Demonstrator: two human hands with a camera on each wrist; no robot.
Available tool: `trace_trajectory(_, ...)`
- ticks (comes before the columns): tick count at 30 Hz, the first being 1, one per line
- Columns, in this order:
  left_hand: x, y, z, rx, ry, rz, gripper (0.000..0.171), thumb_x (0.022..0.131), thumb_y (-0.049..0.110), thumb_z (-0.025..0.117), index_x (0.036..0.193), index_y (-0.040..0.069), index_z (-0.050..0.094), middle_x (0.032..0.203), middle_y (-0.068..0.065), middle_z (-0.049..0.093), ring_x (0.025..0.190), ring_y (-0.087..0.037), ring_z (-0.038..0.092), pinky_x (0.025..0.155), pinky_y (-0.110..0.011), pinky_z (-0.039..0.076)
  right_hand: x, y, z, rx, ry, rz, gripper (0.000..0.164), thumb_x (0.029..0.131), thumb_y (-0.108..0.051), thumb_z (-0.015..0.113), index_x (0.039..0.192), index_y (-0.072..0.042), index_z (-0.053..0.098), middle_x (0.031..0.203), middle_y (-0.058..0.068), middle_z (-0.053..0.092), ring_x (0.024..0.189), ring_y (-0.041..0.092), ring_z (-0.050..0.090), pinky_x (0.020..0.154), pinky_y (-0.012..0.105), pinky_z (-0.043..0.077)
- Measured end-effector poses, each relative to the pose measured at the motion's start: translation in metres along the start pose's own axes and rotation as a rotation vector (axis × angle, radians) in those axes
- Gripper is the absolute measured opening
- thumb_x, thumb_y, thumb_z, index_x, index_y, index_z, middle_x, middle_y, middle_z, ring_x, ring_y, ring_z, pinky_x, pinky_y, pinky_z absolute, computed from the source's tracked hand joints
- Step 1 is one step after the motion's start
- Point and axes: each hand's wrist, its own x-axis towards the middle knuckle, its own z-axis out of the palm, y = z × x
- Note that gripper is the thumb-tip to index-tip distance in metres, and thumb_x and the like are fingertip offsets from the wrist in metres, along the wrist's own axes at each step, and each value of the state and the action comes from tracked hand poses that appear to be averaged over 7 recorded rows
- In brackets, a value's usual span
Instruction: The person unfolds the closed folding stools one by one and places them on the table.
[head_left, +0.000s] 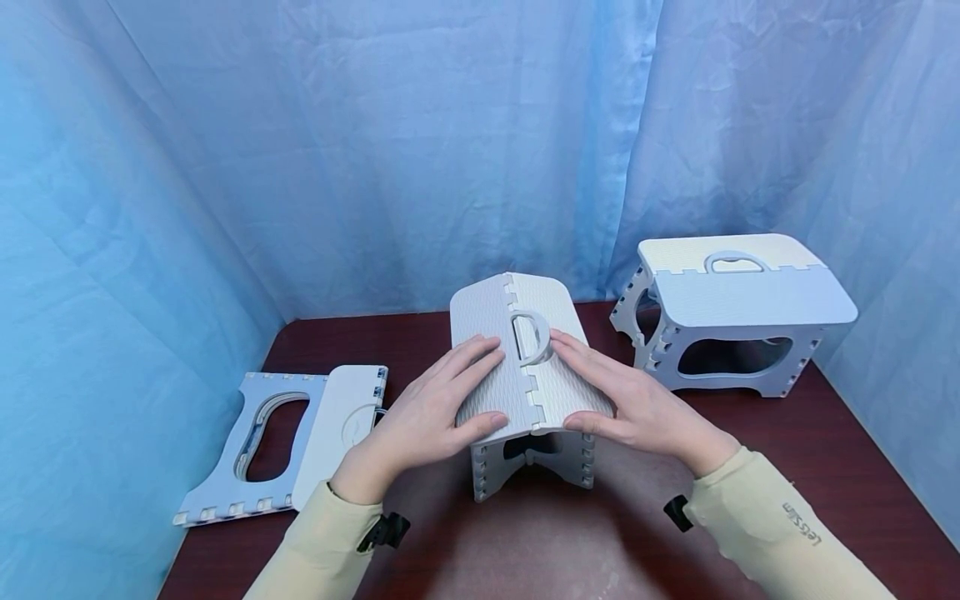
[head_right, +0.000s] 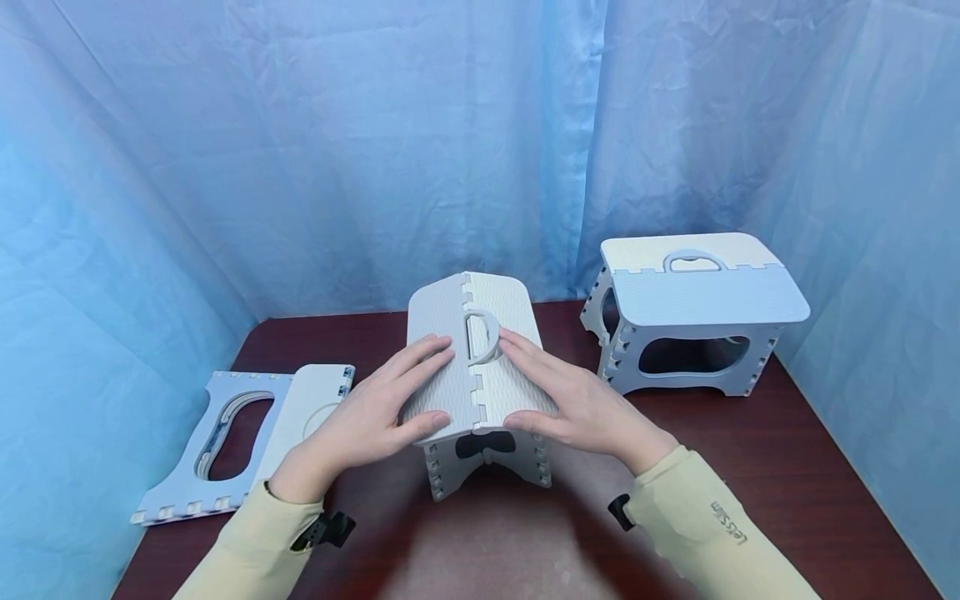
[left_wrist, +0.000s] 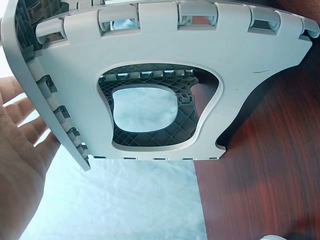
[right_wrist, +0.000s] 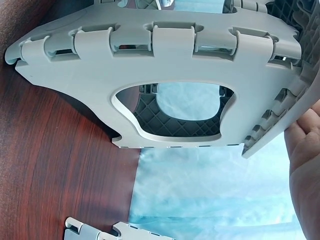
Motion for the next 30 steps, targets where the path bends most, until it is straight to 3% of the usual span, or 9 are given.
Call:
trace_trajectory(7,-0.0001,0.0003,0.0,0.006,0.007,0.012,0.073,0.101,0.058,0.055,0.156,0.011,0.043,0.163,-0.002,0.036,0.153,-0.021,0.03,0.119,-0.044,0.036,-0.0007,-0.0017,-0.002,-0.027,-0.024,0.04,0.087,0.093,-0.038,0.075,0.163,-0.021,0.027,0.169,-0.002,0.026,0.151,0.02,0.034,0.114,0.029,0.039)
trace_trajectory(15,0.0004,0.0011,-0.0014,0.016,0.003,0.017,0.072,0.1,0.055,0.057,0.155,0.01,0.045,0.162,-0.003,0.037,0.152,-0.023,0.031,0.119,-0.044,0.035,-0.001,-0.0036,-0.0029,-0.022,-0.04,0.061,0.087,0.093,-0.04,0.075,0.163,-0.022,0.027,0.168,-0.001,0.026,0.15,0.022,0.036,0.109,0.046,0.046)
trace_trajectory(21,0.0007,0.0007,-0.0018,0.016,-0.016,0.001,0.072,0.097,0.049,0.065,0.155,0.011,0.045,0.162,-0.002,0.038,0.153,-0.022,0.03,0.12,-0.044,0.034,-0.0009,-0.0032,-0.0027,-0.024,-0.04,0.059,0.087,0.093,-0.04,0.075,0.163,-0.022,0.028,0.168,0.0,0.028,0.148,0.022,0.039,0.108,0.049,0.047)
trace_trajectory(30,0.0007,0.0008,-0.003,0.03,-0.027,-0.002,0.072,0.097,0.05,0.065,0.154,0.01,0.046,0.162,-0.003,0.039,0.152,-0.023,0.031,0.12,-0.043,0.034,-0.0006,-0.003,-0.003,-0.035,-0.039,0.049,0.085,0.093,-0.04,0.075,0.162,-0.021,0.03,0.167,0.001,0.03,0.146,0.024,0.042,0.106,0.049,0.049)
